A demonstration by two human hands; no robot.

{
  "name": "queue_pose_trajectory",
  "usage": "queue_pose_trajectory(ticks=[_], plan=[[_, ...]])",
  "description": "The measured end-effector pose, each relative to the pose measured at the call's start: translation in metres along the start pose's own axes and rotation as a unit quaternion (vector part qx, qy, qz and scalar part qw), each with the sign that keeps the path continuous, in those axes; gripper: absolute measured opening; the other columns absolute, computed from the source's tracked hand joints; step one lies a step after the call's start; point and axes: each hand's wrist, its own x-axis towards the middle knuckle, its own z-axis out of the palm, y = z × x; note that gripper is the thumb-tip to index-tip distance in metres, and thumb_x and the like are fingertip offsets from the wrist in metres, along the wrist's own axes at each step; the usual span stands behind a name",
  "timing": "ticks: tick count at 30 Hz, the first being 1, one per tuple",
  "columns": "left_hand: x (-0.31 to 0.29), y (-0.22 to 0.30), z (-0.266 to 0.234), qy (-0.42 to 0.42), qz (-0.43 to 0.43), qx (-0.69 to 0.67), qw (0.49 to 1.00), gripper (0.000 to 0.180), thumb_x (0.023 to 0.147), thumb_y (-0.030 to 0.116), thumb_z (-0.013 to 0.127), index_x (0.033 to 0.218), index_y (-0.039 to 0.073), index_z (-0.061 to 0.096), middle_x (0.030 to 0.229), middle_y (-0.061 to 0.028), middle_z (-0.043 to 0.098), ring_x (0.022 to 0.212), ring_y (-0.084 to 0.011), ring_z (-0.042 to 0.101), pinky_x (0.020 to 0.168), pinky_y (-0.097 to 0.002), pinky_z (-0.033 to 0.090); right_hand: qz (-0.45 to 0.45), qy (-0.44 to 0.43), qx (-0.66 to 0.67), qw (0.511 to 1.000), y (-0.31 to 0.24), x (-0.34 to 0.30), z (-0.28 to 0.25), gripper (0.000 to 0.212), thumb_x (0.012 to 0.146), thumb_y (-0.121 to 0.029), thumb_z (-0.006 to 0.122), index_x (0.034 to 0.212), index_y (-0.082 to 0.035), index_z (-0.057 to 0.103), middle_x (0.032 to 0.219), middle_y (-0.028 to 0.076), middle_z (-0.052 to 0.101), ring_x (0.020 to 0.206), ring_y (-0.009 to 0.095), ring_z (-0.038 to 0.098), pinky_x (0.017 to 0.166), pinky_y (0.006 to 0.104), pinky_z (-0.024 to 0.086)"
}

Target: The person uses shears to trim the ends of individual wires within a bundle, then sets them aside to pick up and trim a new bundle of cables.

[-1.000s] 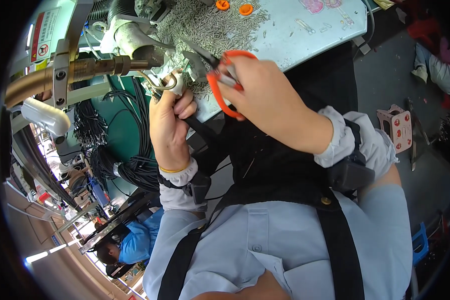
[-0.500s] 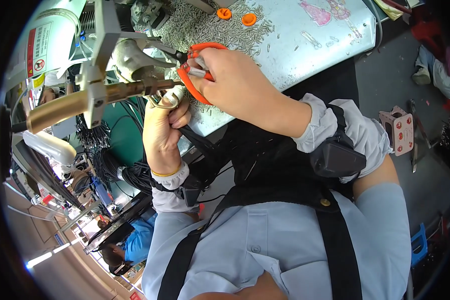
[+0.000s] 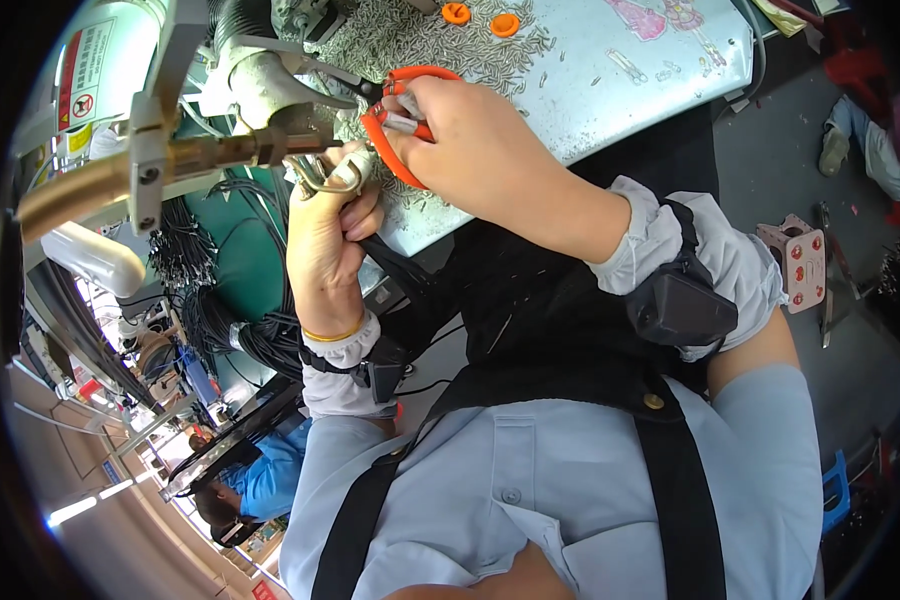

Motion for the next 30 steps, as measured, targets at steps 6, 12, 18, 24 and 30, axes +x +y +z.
queue_pose_trajectory(ticks=[6, 12, 18, 24, 30], plan=[[-0.03, -0.005, 0.005, -0.043, -0.035, -0.117, 0.992, 0.017, 0.079, 0.005, 0.058, 0.093, -0.001, 0.052, 0.075, -0.0058, 0.052, 0.052, -0.0094, 0.042, 0.045, -0.0209, 0.035, 0.016, -0.034, 0.032, 0.999, -0.008, -0.019, -0.008, 0.014, 0.084, -0.013, 0.054, 0.079, -0.002, 0.048, 0.06, -0.002, 0.044, 0.046, 0.003, 0.039, 0.041, 0.0201, 0.031], [-0.053, -0.029, 0.005, 0.057, 0.055, -0.043, 0.996, 0.024, 0.082, 0.007, 0.055, 0.103, -0.001, 0.048, 0.08, -0.0081, 0.053, 0.06, -0.0159, 0.052, 0.054, -0.0285, 0.047, -0.111, -0.009, 0.069, 0.991, -0.007, -0.046, -0.012, 0.009, 0.083, -0.008, 0.055, 0.08, -0.002, 0.049, 0.061, -0.001, 0.044, 0.047, 0.003, 0.039, 0.042, 0.018, 0.03], [-0.072, -0.031, -0.002, 0.067, 0.178, -0.094, 0.977, 0.031, 0.085, 0.005, 0.05, 0.113, 0.0, 0.041, 0.085, -0.0095, 0.054, 0.066, -0.0185, 0.055, 0.061, -0.0326, 0.05, -0.111, 0.249, 0.004, 0.962, -0.021, -0.061, -0.031, 0.009, 0.076, -0.005, 0.062, 0.078, -0.002, 0.053, 0.058, 0.002, 0.047, 0.048, 0.006, 0.045, 0.043, 0.0213, 0.033], [-0.078, -0.04, 0.027, 0.016, 0.14, -0.077, 0.987, 0.027, 0.086, 0.005, 0.048, 0.111, 0.001, 0.041, 0.086, -0.0105, 0.054, 0.065, -0.0187, 0.056, 0.062, -0.0308, 0.049, -0.149, -0.01, -0.095, 0.984, -0.033, -0.077, -0.006, 0.006, 0.081, -0.006, 0.057, 0.081, 0.0, 0.055, 0.065, 0.005, 0.056, 0.05, 0.006, 0.048, 0.043, 0.0196, 0.035], [-0.081, -0.045, 0.03, 0.027, 0.047, -0.056, 0.997, 0.021, 0.087, 0.009, 0.048, 0.106, -0.001, 0.045, 0.085, -0.0109, 0.055, 0.063, -0.0184, 0.055, 0.061, -0.0293, 0.047, 0.16, -0.191, 0.178, 0.952, -0.027, -0.066, -0.004, 0.016, 0.083, -0.012, 0.056, 0.073, 0.0, 0.053, 0.059, 0.004, 0.055, 0.044, 0.006, 0.046, 0.038, 0.0188, 0.033]])
